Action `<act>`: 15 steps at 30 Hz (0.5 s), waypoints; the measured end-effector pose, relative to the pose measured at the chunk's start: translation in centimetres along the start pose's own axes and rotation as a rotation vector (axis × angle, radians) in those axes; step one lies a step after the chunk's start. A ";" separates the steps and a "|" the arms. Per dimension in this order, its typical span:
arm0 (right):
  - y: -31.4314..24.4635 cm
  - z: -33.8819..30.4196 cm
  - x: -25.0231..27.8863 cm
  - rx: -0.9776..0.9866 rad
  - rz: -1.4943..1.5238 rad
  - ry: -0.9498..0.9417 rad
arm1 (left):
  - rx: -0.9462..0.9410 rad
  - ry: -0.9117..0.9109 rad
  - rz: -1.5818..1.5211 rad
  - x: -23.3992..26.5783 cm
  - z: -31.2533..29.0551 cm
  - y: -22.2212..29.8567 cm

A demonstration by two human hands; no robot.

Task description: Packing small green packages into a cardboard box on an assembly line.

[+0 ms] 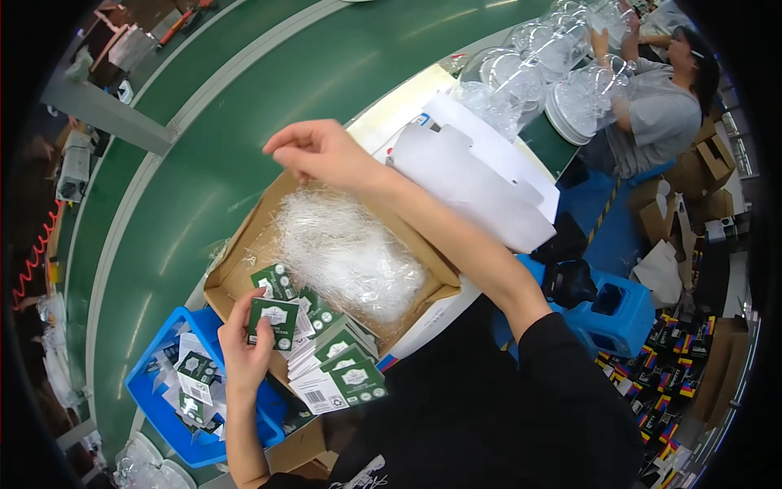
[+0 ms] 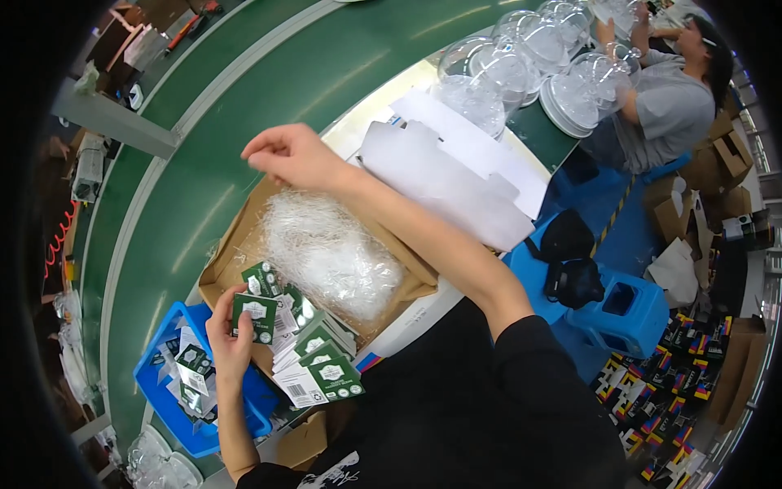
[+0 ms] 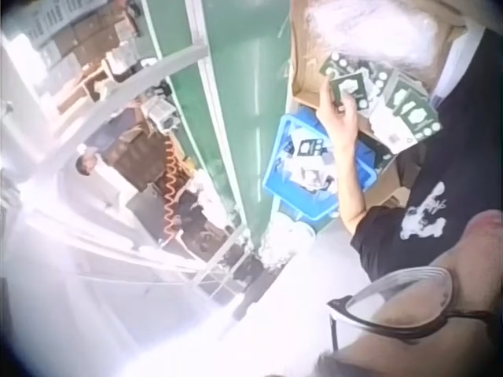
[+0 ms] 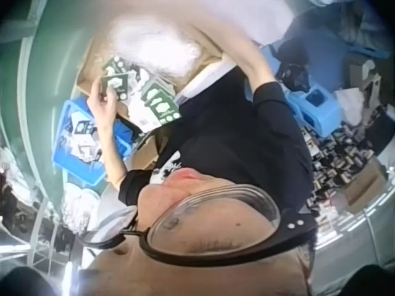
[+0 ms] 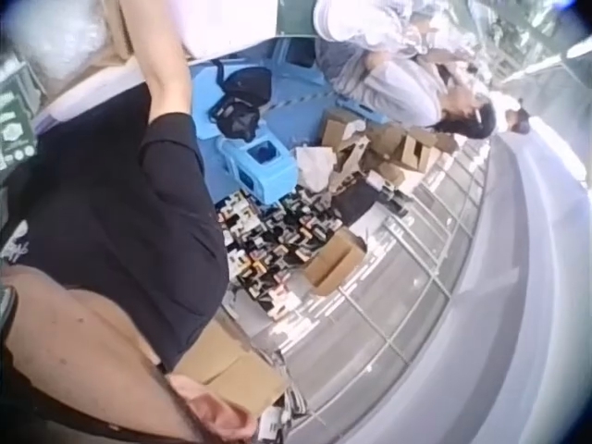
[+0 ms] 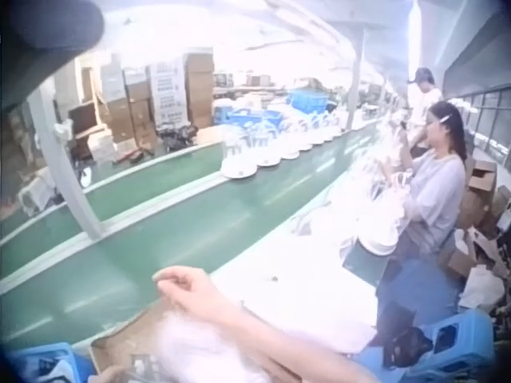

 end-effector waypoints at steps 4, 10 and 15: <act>-1.0 -1.4 0.6 0.173 -0.137 0.144 | 0.005 0.015 0.030 0.4 -0.1 0.1; -1.5 -2.8 4.1 0.350 -0.365 0.360 | 0.014 0.079 0.077 0.6 0.4 0.6; 0.3 -1.6 4.6 0.256 -0.015 0.347 | -0.232 0.072 0.232 1.3 4.1 5.8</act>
Point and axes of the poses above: each hand's wrist, its own z-axis towards the middle knuckle, its own x-axis out of the back of the hand, y = z × x, the point moved 7 cm from there along z, towards the middle knuckle, and after that the axes turned 3 degrees about z, right-handed, at the moved point
